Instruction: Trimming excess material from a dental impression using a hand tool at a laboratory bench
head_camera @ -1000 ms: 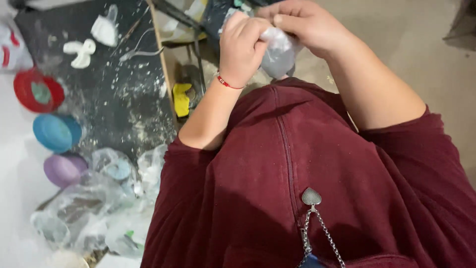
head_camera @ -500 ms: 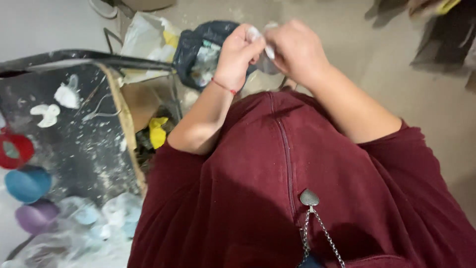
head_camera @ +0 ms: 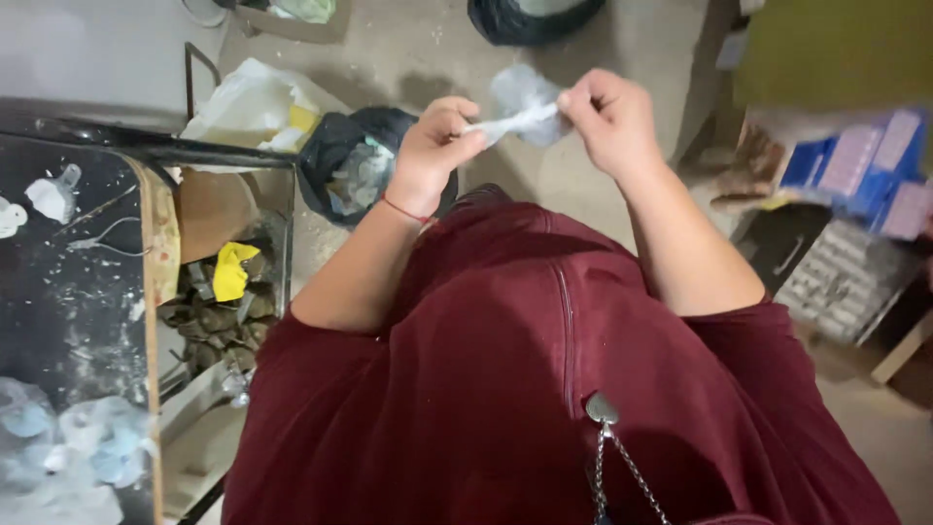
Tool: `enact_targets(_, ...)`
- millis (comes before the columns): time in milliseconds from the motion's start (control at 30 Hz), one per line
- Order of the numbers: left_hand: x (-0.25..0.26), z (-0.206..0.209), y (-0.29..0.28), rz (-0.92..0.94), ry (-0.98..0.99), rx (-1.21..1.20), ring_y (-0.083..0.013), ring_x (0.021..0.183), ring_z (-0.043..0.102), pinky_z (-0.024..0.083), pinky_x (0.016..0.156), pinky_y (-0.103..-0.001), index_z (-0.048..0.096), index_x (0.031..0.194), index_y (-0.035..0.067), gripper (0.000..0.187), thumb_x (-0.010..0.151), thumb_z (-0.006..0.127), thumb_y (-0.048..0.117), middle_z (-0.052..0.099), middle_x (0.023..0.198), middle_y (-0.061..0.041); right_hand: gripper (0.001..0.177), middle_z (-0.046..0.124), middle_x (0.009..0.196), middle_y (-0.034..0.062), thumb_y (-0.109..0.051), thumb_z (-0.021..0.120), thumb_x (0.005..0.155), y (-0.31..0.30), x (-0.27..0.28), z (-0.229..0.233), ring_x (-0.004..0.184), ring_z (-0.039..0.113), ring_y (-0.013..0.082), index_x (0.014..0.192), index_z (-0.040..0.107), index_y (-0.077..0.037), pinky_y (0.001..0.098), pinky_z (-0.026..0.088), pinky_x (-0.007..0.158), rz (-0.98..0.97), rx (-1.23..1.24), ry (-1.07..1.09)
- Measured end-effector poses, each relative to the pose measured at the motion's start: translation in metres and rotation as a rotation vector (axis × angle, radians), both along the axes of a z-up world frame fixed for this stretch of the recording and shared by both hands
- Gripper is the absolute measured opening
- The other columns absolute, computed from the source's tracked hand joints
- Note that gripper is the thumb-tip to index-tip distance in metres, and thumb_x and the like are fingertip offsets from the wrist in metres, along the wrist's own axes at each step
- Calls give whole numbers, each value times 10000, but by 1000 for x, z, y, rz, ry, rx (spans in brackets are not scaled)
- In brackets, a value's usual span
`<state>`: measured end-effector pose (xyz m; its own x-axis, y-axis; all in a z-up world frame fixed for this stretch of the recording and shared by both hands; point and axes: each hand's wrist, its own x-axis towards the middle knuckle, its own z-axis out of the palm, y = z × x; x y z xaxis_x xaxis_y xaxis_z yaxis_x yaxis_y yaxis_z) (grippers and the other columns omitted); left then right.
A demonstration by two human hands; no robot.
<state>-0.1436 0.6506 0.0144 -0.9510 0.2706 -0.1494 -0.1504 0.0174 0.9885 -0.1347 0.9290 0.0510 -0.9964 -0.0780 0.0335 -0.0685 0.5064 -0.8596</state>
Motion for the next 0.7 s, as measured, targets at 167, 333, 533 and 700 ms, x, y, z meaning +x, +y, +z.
enact_targets(167, -48, 42, 28, -82, 123, -69, -87, 816, 567, 476, 739, -247, 594, 1123, 167, 332, 883, 812, 96, 619, 947, 41, 280, 713, 837, 39, -307, 427, 1179, -14, -52, 53, 741, 668, 140, 1002, 480, -98, 279, 544, 694, 269, -240, -81)
enact_targets(333, -130, 48, 48, 5, 254, -132, -157, 1036, 607, 516, 894, -279, 519, 1204, 177, 447, 846, 779, 105, 517, 1210, -25, 314, 489, 1009, 32, -148, 666, 1060, -6, -129, 59, 795, 516, 116, 1178, 379, -104, 256, 447, 680, 420, -207, -56)
enact_targets(533, -287, 28, 34, -68, 243, -133, -89, 756, 518, 416, 678, -251, 687, 1023, 138, 164, 905, 795, 173, 620, 843, 56, 401, 556, 1350, 86, -84, 514, 1092, -15, -286, 42, 1079, 556, 204, 1474, 395, -65, 354, 457, 936, 641, -179, 60)
enact_targets(700, -461, 20, -21, 155, 408, -269, -116, 685, 458, 391, 648, -282, 615, 861, 110, 227, 918, 770, 265, 505, 727, 28, 411, 658, 1216, 135, 21, 558, 1121, -52, -498, 18, 1140, 646, 239, 1485, 390, -66, 374, 535, 1051, 452, -449, 91)
